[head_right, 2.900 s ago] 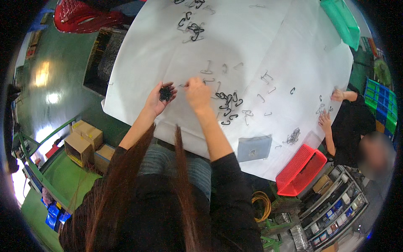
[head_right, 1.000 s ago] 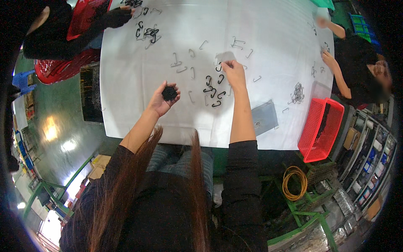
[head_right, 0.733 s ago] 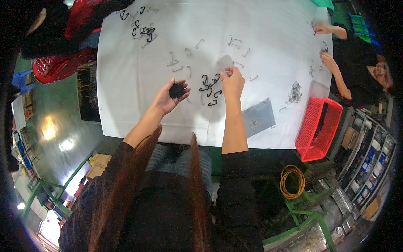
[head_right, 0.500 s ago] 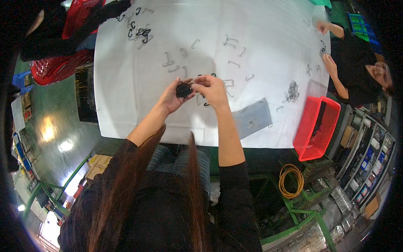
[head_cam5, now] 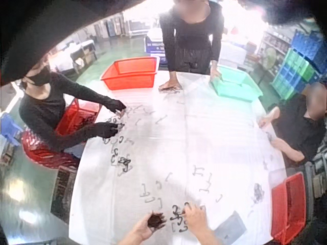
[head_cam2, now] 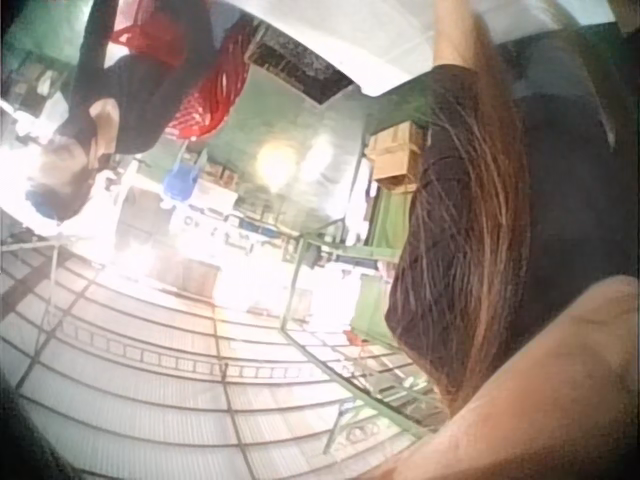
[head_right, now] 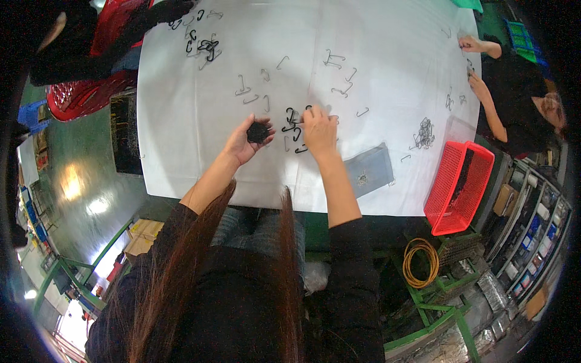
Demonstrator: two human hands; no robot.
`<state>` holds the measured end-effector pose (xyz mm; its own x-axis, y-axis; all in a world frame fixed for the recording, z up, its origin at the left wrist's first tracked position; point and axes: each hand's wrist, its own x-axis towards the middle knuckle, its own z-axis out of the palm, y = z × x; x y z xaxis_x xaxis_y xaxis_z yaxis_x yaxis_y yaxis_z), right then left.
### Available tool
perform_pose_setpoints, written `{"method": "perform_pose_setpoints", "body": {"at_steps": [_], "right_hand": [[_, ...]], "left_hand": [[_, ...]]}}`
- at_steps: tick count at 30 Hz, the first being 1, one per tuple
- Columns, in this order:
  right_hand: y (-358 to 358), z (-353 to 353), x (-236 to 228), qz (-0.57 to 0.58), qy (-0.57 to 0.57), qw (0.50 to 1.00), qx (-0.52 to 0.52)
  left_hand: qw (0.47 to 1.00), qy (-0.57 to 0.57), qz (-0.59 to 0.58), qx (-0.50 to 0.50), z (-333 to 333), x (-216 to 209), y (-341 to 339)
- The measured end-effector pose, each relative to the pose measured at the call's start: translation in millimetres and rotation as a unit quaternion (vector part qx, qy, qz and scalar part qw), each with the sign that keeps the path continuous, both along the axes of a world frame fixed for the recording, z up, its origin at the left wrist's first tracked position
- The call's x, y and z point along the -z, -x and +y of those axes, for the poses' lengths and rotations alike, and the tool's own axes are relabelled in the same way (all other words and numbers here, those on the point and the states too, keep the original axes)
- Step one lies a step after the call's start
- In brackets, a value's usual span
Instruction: The person sorts small metal clips on a white table, separating black clips from silver ones by hand. The person places the sorted black clips into a red basket while coworkers perform similar sorting nearby.
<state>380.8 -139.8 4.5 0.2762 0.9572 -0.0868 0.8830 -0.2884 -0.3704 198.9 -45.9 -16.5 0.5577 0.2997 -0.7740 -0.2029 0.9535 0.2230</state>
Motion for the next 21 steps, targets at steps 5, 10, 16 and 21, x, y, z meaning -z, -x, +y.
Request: {"method": "perform_pose_setpoints", "body": {"at_steps": [5, 10, 16, 21], "right_hand": [[15.5, 2.8, -2.8, 0.146, 0.008, 0.980, 0.134], [11.2, 16.4, 16.5, -0.027, 0.088, 0.947, 0.308], [32.3, 7.3, 11.6, 0.321, 0.032, 0.918, 0.229], [19.6, 6.4, 5.3, 0.138, 0.020, 0.959, 0.246]], "left_hand": [[0.999, 0.020, -0.032, -0.005, -3.9, -0.1, -9.7], [1.000, -0.004, 0.025, 0.016, 2.4, 0.9, -4.8], [1.000, 0.013, -0.015, -0.023, 1.6, -2.0, 0.7], [0.998, 0.018, -0.036, -0.040, 4.8, 4.7, 8.1]]}}
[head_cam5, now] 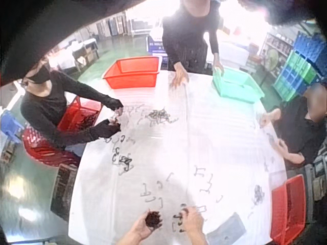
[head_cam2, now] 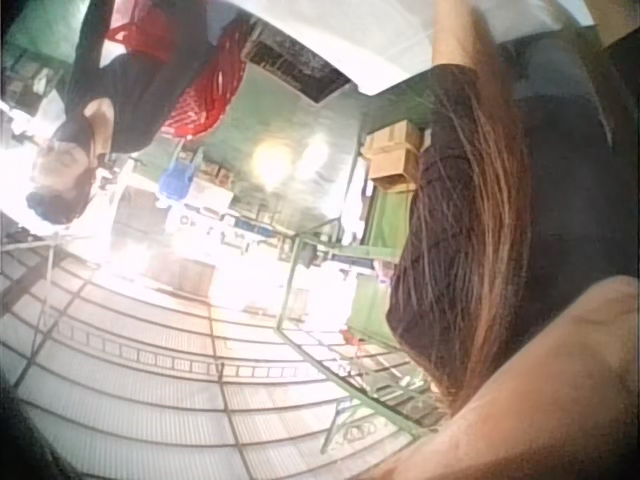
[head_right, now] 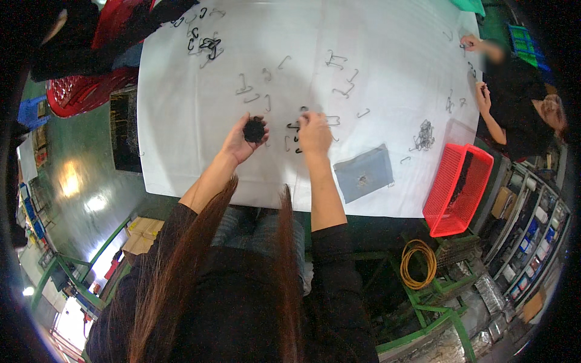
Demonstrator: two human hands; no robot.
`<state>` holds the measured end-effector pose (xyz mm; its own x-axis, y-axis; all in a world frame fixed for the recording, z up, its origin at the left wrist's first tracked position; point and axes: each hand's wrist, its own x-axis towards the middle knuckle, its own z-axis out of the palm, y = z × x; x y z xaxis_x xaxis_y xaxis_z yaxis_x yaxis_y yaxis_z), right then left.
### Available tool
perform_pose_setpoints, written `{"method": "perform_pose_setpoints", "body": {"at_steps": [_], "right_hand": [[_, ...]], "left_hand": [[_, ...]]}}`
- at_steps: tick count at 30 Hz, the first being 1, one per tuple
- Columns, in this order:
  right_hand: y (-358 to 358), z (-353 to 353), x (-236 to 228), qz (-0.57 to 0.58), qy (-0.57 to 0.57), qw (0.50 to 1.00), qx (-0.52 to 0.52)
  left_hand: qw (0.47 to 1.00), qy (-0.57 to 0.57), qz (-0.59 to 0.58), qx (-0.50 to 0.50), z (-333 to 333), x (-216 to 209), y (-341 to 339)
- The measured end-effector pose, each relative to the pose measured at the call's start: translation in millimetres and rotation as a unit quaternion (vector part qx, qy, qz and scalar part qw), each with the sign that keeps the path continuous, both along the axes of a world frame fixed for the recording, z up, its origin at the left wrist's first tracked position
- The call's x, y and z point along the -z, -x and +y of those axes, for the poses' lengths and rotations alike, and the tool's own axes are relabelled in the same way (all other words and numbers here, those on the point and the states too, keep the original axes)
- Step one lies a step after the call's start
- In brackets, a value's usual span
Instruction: The person sorts small metal clips on a white table, separating black clips from silver ones by hand. The person places the sorted black clips into a red basket while coworkers perform similar sorting nearby.
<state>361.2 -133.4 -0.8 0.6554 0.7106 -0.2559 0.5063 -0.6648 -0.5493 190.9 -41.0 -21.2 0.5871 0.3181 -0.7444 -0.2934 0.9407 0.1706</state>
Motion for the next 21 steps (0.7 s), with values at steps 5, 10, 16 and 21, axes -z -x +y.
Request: {"method": "perform_pose_setpoints", "body": {"at_steps": [5, 10, 16, 21], "right_hand": [[-14.4, 1.0, -1.2, -0.057, 0.035, 0.997, 0.049], [-24.8, 0.0, -3.2, -0.096, 0.038, 0.986, 0.128], [-32.5, 16.9, 11.0, -0.106, 0.078, 0.989, 0.061], [-40.0, 24.3, -6.5, 0.086, 0.033, 0.995, 0.030]], "left_hand": [[0.999, -0.001, -0.049, -0.017, 7.9, -0.7, 19.6], [0.999, -0.004, -0.050, 0.003, 14.6, -11.9, 32.1], [1.000, -0.013, 0.017, 0.010, 14.8, -14.9, 29.6], [0.998, -0.024, 0.019, 0.050, 15.2, -19.1, 19.5]]}}
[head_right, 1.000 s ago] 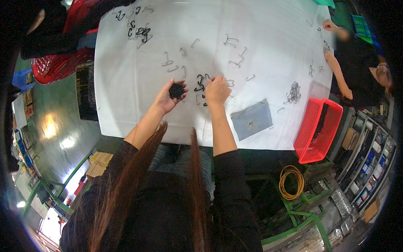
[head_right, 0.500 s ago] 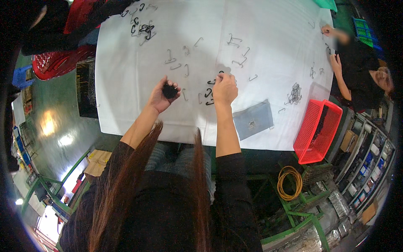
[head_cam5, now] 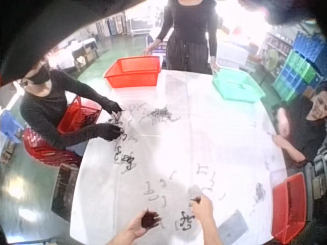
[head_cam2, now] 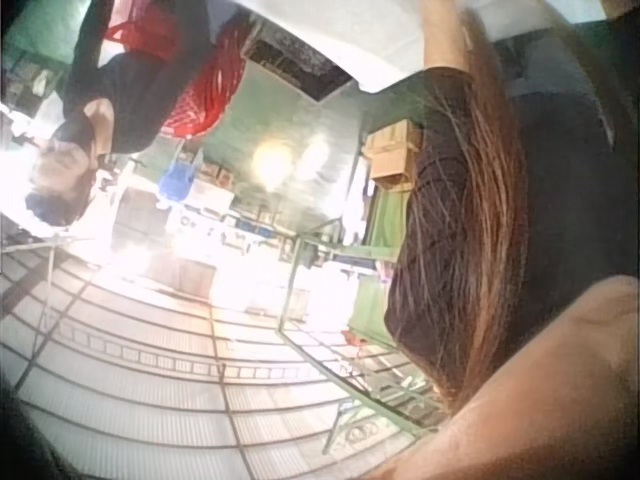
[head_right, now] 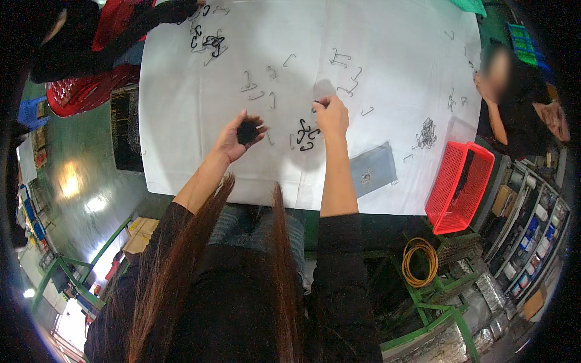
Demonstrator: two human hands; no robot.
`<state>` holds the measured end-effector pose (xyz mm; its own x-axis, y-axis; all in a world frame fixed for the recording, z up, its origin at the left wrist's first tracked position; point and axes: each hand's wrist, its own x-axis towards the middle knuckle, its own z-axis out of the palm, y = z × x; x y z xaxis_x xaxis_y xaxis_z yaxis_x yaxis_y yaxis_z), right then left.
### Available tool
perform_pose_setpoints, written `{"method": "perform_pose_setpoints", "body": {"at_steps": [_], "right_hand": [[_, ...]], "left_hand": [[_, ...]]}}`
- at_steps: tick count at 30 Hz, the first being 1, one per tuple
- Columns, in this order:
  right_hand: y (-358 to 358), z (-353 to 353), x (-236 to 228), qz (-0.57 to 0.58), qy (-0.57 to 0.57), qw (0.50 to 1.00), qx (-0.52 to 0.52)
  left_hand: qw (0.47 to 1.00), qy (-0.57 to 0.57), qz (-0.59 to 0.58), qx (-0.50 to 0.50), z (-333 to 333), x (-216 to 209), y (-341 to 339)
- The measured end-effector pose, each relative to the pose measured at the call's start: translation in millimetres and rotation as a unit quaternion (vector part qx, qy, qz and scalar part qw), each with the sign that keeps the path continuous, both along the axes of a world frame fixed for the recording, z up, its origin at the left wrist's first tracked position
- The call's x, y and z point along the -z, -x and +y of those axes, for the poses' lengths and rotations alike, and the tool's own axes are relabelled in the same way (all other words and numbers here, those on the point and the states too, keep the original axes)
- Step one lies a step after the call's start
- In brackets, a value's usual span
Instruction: The person sorts small metal clips on a white table, separating black clips from silver ones by hand. The person places the sorted black clips into a red basket while coworkers perform similar sorting nearby.
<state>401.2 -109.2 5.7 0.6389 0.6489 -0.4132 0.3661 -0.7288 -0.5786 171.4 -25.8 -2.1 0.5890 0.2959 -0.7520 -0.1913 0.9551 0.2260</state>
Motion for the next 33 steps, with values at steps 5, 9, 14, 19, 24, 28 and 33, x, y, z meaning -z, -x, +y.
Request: {"method": "perform_pose_setpoints", "body": {"at_steps": [5, 9, 14, 19, 24, 28, 33], "right_hand": [[28.8, -16.3, -10.5, 0.093, -0.080, 0.991, -0.047], [61.2, -26.4, 6.6, -0.185, 0.119, 0.972, -0.078], [97.0, -31.0, 1.9, -0.093, -0.019, 0.995, 0.009], [100.3, -54.9, -10.6, -0.050, -0.033, 0.987, 0.149], [74.7, -55.1, 12.7, -0.122, 0.108, 0.960, 0.228], [78.8, -40.6, 26.3, -0.115, 0.176, 0.961, 0.178], [86.7, -48.2, 29.7, -0.186, 0.200, 0.955, 0.115]], "left_hand": [[0.999, 0.016, -0.047, 0.001, -10.1, 6.4, -20.0], [0.999, 0.021, -0.007, 0.029, -10.8, 17.1, -19.3], [0.999, -0.003, 0.037, 0.036, -14.1, 17.4, -13.0], [0.999, 0.012, 0.039, 0.027, -20.1, 14.0, -10.9], [0.999, 0.011, 0.009, 0.037, -20.4, 17.2, -2.2], [0.999, 0.000, 0.020, 0.049, -20.8, 15.5, 2.3], [0.999, -0.015, 0.009, 0.049, -22.3, 12.4, 2.3]]}}
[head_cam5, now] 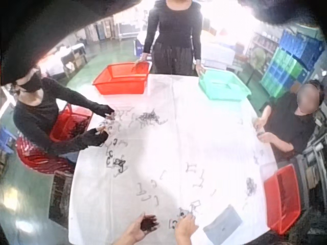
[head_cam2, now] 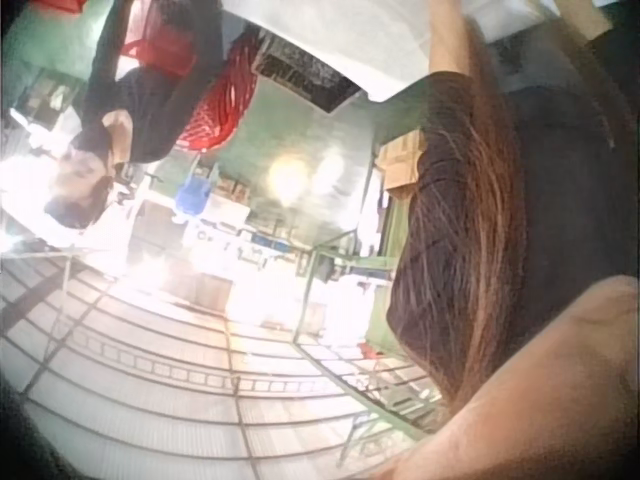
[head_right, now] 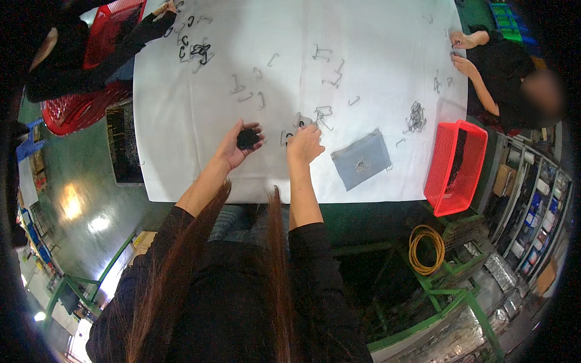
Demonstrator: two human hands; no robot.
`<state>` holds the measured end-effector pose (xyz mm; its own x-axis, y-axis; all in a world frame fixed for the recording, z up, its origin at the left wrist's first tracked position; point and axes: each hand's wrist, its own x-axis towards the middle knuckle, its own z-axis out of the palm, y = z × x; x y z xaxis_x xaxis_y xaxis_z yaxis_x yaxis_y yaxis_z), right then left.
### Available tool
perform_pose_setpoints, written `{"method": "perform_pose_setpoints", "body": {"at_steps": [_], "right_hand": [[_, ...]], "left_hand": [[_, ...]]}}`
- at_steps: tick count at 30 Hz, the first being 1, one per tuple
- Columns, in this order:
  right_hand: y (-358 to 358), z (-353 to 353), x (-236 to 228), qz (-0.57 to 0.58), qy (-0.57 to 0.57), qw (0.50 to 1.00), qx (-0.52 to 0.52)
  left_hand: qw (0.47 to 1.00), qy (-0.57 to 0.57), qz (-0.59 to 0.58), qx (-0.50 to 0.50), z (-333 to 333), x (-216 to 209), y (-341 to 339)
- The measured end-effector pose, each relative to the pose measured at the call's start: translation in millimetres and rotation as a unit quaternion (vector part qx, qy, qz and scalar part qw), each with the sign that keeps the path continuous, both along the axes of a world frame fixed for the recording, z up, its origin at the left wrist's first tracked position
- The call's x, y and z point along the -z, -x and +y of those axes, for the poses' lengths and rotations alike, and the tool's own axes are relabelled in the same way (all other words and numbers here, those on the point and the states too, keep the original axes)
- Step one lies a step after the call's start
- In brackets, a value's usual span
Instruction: The person sorts small metal clips on a white table, separating black clips from silver ones by hand. The person places the sorted black clips into a red basket while coworkers perform similar sorting nearby.
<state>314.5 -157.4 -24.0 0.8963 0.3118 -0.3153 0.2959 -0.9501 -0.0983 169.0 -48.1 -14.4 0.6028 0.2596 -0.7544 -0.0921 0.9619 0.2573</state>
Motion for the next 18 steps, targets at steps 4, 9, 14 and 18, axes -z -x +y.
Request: {"method": "perform_pose_setpoints", "body": {"at_steps": [4, 9, 14, 18], "right_hand": [[10.9, -1.4, -2.0, -0.110, -0.024, 0.990, -0.083], [37.3, -11.4, -24.1, 0.022, -0.268, 0.933, -0.239], [0.5, -44.7, -25.1, -0.051, -0.150, 0.952, -0.260], [-6.3, -56.4, -21.6, -0.062, -0.090, 0.944, -0.311]], "left_hand": [[1.000, -0.009, -0.011, 0.009, -2.1, 1.1, -0.5], [1.000, 0.007, -0.013, 0.003, -4.7, 6.3, -2.2], [1.000, 0.024, 0.011, 0.001, -1.3, 10.6, 5.1], [1.000, 0.011, 0.011, 0.013, 1.5, 7.8, 10.5]]}}
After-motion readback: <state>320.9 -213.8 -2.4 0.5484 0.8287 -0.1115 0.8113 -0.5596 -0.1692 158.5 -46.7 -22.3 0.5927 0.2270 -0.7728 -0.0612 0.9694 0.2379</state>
